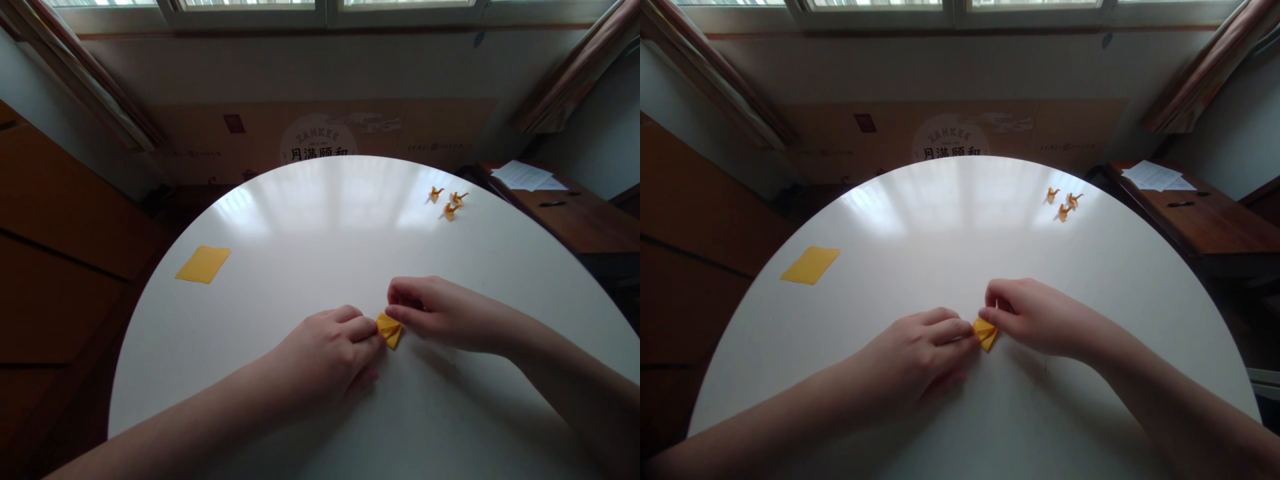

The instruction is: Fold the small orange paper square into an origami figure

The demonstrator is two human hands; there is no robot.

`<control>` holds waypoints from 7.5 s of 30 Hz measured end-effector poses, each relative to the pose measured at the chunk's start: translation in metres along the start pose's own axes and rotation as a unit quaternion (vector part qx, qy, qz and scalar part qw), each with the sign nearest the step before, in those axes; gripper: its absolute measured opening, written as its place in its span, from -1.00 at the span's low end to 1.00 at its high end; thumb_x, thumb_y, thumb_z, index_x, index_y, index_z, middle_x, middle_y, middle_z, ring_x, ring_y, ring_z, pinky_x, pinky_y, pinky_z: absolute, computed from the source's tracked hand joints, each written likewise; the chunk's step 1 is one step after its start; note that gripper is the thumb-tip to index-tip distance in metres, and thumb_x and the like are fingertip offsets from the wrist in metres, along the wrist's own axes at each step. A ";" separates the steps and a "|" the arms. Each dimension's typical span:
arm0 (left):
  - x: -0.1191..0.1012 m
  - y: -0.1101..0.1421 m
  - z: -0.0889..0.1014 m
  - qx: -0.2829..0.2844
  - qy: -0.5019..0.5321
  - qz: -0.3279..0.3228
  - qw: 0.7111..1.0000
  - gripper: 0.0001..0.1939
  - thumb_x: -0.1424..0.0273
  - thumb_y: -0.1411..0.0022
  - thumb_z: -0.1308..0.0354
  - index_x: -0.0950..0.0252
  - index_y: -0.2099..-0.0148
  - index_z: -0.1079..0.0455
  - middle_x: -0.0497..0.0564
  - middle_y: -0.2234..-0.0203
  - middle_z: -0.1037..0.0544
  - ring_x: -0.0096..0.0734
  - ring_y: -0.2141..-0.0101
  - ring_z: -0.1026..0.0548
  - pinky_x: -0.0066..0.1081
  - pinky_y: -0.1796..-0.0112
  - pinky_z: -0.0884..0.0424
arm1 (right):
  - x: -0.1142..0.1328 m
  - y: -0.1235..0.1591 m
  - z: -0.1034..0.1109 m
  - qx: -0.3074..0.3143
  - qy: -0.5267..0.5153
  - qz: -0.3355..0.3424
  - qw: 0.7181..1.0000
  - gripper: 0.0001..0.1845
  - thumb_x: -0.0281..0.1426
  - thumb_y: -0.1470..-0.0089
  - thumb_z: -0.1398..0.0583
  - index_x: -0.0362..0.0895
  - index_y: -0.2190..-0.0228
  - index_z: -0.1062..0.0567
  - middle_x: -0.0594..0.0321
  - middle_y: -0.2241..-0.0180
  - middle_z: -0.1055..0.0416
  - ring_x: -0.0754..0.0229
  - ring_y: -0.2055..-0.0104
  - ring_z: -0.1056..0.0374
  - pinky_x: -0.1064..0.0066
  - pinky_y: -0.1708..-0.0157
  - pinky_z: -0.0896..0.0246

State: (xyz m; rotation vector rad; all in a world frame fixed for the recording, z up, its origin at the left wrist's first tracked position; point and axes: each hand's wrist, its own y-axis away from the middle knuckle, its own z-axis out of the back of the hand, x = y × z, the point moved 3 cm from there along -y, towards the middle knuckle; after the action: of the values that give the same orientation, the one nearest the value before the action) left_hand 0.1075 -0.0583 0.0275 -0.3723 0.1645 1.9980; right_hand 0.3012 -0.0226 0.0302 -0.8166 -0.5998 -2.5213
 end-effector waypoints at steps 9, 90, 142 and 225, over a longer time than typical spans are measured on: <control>0.000 0.000 -0.001 -0.018 -0.007 -0.011 1.000 -0.68 0.38 -0.34 -0.06 0.31 -0.10 -0.39 0.09 0.12 -0.54 -0.18 0.07 -0.46 -0.24 -0.01 -0.43 | 0.000 0.007 -0.002 -0.055 0.054 0.008 0.997 -0.78 -0.23 -0.11 -0.23 -0.06 0.43 -0.32 0.36 0.49 -0.37 0.25 0.48 -0.22 0.44 0.51 -0.03; -0.001 0.001 -0.005 -0.048 -0.011 0.001 0.999 -0.61 0.35 -0.32 -0.09 0.36 -0.16 -0.37 0.15 0.03 -0.53 -0.11 0.02 -0.45 -0.19 -0.02 -0.43 | 0.001 0.002 -0.005 -0.006 0.031 0.004 0.999 -0.87 -0.34 -0.09 -0.23 -0.05 0.46 -0.55 0.27 0.44 -0.50 0.21 0.42 -0.35 0.44 0.46 -0.12; 0.000 0.000 -0.001 -0.040 -0.039 -0.005 0.998 -0.63 0.33 -0.36 -0.05 0.31 -0.16 -0.36 0.09 0.08 -0.56 -0.18 0.06 -0.46 -0.16 -0.11 -0.31 | -0.007 0.003 0.001 -0.013 0.050 0.117 0.992 -0.72 -0.51 -0.13 -0.23 0.08 0.19 -0.63 0.33 0.32 -0.50 0.29 0.36 -0.40 0.50 0.36 -0.16; -0.037 0.024 -0.031 -0.088 -0.264 0.082 0.957 -0.60 0.32 -0.38 0.00 0.37 -0.14 -0.44 0.18 -0.10 -0.50 -0.07 -0.05 -0.42 -0.28 0.29 -0.44 | 0.004 0.009 -0.029 -0.142 0.184 0.336 0.913 -0.67 -0.50 -0.33 0.01 -0.10 0.29 -0.54 0.16 0.42 -0.42 0.18 0.42 -0.28 0.36 0.44 -0.24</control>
State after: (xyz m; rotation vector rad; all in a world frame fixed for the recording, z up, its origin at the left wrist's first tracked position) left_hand 0.1067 -0.1086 0.0095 0.0771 -0.3317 2.2114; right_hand 0.2902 -0.0464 0.0135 -0.4939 0.1676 -2.0405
